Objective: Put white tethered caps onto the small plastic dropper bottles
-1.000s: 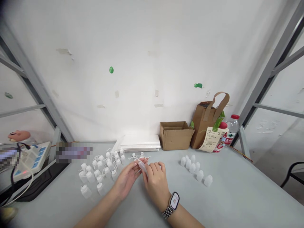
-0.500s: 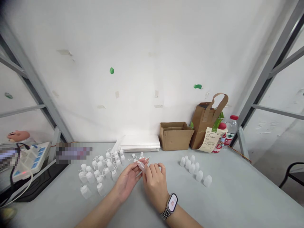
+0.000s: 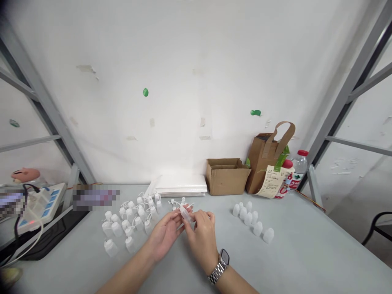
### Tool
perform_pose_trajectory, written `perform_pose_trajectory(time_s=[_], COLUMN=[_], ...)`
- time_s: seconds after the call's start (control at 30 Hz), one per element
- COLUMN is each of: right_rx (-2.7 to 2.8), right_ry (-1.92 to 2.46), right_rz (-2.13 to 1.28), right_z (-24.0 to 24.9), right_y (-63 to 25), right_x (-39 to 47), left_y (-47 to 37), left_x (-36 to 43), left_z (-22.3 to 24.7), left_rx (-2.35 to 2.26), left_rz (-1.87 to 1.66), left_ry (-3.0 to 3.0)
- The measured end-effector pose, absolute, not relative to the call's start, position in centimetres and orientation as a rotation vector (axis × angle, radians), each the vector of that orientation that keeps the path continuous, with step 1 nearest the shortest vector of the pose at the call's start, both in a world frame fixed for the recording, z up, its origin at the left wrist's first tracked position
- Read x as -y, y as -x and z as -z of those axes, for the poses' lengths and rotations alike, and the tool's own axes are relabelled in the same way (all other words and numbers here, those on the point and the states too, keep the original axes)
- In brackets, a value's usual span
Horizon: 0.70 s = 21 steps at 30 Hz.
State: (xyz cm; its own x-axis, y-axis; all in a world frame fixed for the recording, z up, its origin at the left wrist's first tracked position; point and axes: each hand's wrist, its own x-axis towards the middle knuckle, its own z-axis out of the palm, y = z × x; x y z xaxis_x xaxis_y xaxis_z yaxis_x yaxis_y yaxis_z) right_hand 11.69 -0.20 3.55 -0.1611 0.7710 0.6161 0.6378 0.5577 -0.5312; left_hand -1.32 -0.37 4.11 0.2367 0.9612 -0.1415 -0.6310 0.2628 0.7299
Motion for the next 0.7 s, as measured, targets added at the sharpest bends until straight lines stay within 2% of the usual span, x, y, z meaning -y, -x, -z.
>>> perform_pose_trajectory(time_s=[0.37,0.7], right_rx=[1.621,1.488], right_ry=[1.234,1.121], right_rz=[-0.765,-0.982], right_z=[-3.9,-4.9], right_y=[-11.6,-11.5], right_x=[0.0,0.1], left_y=[1.5,1.6], left_x=[0.1,0.1], left_z=[-4.2,-4.1], left_rx=[-0.632,-0.647], left_rz=[-1.149,-1.154], left_ry=[-0.532,-0.482])
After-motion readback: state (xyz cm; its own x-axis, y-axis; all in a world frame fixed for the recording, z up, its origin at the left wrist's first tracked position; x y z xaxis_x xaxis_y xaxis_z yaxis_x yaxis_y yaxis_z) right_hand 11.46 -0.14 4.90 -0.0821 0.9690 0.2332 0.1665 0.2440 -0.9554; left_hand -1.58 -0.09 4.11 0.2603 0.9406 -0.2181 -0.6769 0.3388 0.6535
